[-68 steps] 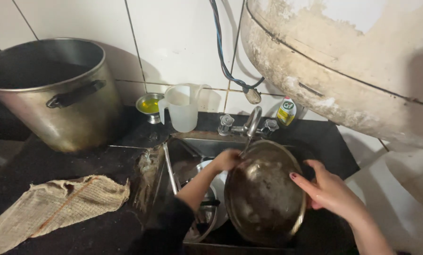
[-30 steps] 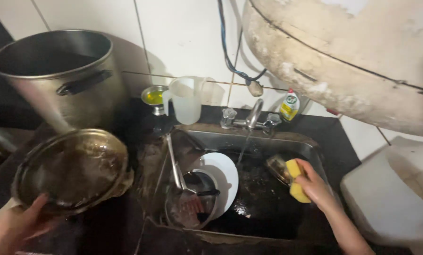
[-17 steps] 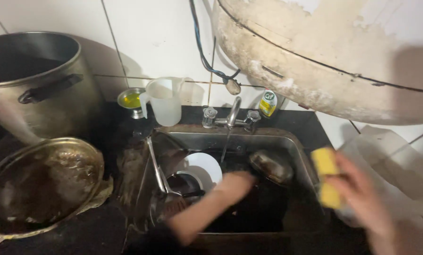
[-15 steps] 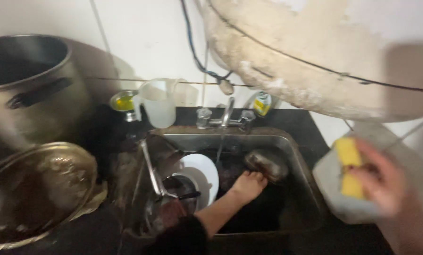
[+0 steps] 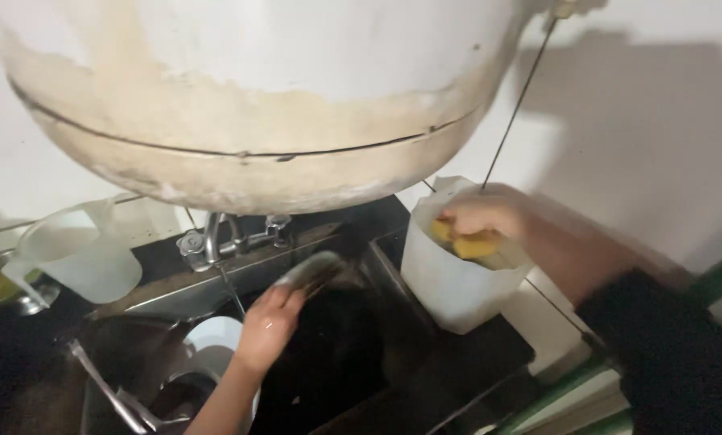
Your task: Stir food in a pot and then wash various kitchenware items in a sink.
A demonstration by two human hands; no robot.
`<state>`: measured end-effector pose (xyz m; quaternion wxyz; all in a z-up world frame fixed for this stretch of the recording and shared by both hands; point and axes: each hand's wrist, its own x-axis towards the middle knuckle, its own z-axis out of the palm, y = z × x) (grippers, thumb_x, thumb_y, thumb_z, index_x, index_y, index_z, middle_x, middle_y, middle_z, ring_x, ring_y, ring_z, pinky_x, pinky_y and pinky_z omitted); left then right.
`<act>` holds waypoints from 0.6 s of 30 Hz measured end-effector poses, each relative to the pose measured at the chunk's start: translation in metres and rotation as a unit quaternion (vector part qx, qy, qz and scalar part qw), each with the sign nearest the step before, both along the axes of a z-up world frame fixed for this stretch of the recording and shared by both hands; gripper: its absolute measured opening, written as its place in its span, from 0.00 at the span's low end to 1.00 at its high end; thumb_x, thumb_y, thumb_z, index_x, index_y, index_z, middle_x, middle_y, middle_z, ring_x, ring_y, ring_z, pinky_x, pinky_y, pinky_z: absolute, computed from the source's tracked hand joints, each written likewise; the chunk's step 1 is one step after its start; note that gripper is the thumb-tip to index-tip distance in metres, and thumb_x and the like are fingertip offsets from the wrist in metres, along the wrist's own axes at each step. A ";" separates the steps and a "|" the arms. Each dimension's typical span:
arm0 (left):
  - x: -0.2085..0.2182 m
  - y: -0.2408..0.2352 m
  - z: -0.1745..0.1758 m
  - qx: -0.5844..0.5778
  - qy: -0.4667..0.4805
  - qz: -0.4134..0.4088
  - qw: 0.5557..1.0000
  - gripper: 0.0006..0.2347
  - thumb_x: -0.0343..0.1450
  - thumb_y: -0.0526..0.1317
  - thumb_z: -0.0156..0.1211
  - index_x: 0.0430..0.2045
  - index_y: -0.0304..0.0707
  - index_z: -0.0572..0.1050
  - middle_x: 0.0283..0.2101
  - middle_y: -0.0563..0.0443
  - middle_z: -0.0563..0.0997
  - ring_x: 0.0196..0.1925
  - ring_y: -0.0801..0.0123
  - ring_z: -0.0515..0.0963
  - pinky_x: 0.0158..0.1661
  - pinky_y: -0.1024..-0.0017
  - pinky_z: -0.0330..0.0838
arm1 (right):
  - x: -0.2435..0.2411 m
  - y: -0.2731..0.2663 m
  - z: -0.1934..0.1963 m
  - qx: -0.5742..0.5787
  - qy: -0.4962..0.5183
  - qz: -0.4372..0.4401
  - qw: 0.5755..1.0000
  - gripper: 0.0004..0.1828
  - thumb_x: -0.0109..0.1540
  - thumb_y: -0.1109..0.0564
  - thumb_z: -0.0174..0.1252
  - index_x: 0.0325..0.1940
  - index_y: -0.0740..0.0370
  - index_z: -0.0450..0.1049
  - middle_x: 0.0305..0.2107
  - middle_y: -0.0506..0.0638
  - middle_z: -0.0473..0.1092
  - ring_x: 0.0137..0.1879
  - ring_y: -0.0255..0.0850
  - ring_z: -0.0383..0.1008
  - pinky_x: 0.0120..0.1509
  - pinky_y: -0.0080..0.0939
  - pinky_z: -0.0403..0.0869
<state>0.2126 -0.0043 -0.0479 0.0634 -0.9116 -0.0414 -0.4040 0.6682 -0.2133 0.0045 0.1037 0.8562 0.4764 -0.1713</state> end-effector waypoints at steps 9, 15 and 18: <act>-0.073 -0.044 0.003 -0.184 -0.011 0.126 0.975 0.13 0.62 0.34 0.65 0.40 0.47 0.78 0.37 0.54 0.77 0.34 0.56 0.81 0.32 0.63 0.76 | -0.145 -0.019 0.134 0.364 0.274 -0.114 0.883 0.34 0.56 0.54 0.62 0.66 0.57 0.63 0.53 0.46 0.75 0.55 0.34 0.75 0.60 0.31 0.73; -0.064 -0.058 0.004 -0.205 -0.054 0.189 0.959 0.08 0.62 0.32 0.64 0.31 0.45 0.78 0.35 0.54 0.77 0.29 0.58 0.79 0.30 0.64 0.75 | -0.247 -0.081 0.218 0.394 0.098 0.057 0.912 0.25 0.57 0.53 0.59 0.59 0.50 0.72 0.49 0.40 0.75 0.52 0.31 0.75 0.55 0.33 0.75; -0.057 -0.064 0.013 -0.203 -0.080 0.128 0.968 0.13 0.58 0.29 0.65 0.35 0.43 0.78 0.38 0.52 0.79 0.32 0.55 0.81 0.34 0.64 0.77 | -0.211 -0.064 0.166 0.294 0.089 0.107 0.946 0.19 0.59 0.53 0.57 0.54 0.52 0.73 0.46 0.41 0.75 0.49 0.33 0.74 0.52 0.34 0.74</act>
